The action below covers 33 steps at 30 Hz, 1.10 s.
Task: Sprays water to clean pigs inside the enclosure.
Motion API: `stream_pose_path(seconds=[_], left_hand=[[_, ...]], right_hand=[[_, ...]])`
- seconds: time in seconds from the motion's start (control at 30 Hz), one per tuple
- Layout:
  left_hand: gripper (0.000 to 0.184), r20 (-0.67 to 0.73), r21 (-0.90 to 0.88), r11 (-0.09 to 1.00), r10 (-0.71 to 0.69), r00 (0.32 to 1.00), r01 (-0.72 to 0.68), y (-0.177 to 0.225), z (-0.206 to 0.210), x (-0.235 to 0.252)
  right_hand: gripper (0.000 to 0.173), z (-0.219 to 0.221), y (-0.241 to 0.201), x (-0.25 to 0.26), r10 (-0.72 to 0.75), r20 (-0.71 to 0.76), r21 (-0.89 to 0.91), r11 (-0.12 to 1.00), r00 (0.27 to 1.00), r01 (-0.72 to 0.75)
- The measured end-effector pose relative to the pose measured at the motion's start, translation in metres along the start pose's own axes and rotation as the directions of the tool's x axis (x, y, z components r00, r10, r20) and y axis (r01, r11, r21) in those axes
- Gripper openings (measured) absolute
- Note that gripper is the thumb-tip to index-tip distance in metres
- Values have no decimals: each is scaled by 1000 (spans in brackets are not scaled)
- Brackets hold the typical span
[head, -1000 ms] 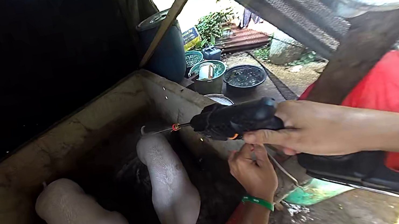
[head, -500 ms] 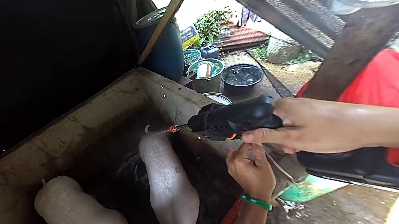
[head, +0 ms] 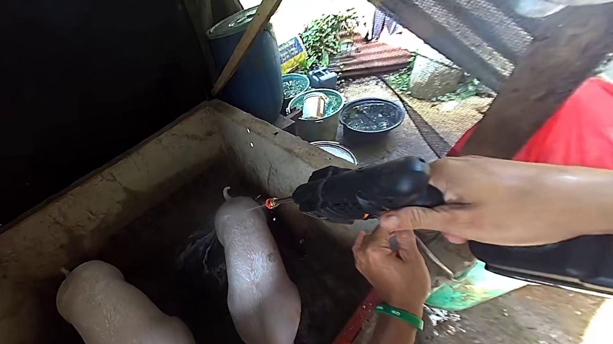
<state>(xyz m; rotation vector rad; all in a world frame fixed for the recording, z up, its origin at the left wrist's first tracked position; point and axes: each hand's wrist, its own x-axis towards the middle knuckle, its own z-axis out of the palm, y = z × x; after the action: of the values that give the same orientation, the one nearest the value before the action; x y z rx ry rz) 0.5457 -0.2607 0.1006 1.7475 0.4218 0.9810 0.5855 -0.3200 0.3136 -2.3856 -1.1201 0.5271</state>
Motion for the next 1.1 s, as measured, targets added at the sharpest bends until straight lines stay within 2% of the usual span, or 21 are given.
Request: stream_pose_path(seconds=[0.4, 0.73, 1.1], left_hand=[[35, 132, 14, 1000, 0, 991, -2, -2, 26, 3], [36, 139, 17, 1000, 6, 990, -9, -4, 32, 4], [32, 74, 43, 999, 7, 997, -10, -12, 32, 24]], right_hand=[[44, -11, 21, -1, 98, -24, 30, 995, 995, -97], [45, -16, 32, 2, 84, -18, 1, 996, 996, -84], [48, -17, 32, 21, 50, -18, 15, 999, 999, -49]])
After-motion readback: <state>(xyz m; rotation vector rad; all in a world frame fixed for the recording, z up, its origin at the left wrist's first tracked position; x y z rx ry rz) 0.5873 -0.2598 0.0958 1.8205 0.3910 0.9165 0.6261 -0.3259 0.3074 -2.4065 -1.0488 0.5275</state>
